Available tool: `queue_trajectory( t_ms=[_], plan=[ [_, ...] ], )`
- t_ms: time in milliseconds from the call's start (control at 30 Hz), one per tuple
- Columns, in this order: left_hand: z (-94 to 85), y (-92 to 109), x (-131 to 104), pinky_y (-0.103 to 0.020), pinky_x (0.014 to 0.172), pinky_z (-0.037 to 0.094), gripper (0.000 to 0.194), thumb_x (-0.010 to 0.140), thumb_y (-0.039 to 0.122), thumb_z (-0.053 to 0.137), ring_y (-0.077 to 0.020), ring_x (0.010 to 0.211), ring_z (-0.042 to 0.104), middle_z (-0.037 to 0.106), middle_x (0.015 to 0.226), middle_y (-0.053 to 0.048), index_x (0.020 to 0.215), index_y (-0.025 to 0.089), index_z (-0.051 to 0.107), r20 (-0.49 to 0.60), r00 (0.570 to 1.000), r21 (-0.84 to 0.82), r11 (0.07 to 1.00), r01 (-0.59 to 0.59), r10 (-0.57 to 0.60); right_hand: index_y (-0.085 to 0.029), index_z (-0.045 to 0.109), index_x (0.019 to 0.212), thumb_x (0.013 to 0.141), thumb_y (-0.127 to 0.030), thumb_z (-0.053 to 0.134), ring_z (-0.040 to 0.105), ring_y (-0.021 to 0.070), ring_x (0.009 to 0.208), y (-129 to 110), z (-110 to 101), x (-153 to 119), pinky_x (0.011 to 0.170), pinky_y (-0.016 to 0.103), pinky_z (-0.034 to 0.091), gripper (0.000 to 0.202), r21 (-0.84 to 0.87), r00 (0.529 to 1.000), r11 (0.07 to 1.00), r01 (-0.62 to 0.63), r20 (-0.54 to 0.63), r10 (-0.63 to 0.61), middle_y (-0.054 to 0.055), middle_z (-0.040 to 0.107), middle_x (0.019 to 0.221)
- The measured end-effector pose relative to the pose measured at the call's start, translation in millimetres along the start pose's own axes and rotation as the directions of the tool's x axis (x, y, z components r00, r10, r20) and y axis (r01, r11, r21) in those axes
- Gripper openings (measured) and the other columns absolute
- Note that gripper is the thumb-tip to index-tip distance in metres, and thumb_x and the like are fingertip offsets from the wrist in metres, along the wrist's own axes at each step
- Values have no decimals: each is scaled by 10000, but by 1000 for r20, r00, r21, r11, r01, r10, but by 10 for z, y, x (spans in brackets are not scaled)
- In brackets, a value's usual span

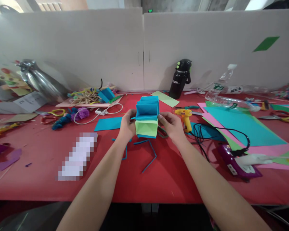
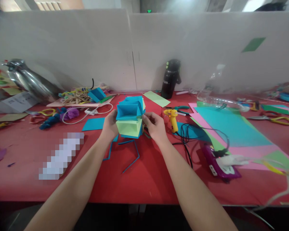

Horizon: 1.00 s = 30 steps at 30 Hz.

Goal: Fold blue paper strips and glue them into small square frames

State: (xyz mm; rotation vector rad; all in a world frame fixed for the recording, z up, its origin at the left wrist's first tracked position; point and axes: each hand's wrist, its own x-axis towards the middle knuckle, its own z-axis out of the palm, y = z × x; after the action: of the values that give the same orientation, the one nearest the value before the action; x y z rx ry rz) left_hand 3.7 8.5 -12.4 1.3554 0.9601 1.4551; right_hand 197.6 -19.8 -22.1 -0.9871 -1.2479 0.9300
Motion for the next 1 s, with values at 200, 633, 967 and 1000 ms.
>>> queue_trajectory(
  t_ms=[200, 633, 967, 1000],
  plan=[
    [-31, -12, -10, -318, 785, 560, 275, 660, 237, 809, -256, 916, 720, 772, 937, -51, 906, 170, 706, 40, 998, 9, 999, -43, 43, -197, 751, 923, 840, -488, 725, 637, 175, 698, -17, -15, -2, 705, 334, 532, 304, 0, 1000, 1000, 5, 6, -5, 21, 704, 760],
    [-34, 37, -24, -361, 771, 585, 325, 651, 271, 842, -284, 869, 734, 781, 877, -69, 937, 144, 752, 57, 998, -9, 1000, -5, 5, -206, 703, 949, 859, -406, 703, 644, 178, 781, -83, 14, -38, 742, 330, 522, 219, -61, 997, 996, 69, -30, -71, 29, 706, 856],
    [-58, 8, -46, -393, 793, 594, 386, 605, 309, 891, -312, 905, 748, 784, 866, -85, 933, 155, 754, 59, 985, -190, 967, 172, -164, -209, 704, 926, 892, -414, 669, 641, 180, 754, -131, 37, -74, 732, 330, 521, 211, -119, 993, 988, 100, -52, -107, 23, 708, 824],
    [-52, 11, -46, -398, 797, 595, 388, 595, 303, 894, -316, 913, 747, 785, 871, -85, 924, 158, 751, 60, 985, -188, 967, 172, -163, -210, 704, 918, 894, -425, 667, 641, 180, 746, -139, 38, -78, 723, 329, 521, 219, -124, 993, 987, 98, -53, -105, 22, 706, 811]
  ],
)
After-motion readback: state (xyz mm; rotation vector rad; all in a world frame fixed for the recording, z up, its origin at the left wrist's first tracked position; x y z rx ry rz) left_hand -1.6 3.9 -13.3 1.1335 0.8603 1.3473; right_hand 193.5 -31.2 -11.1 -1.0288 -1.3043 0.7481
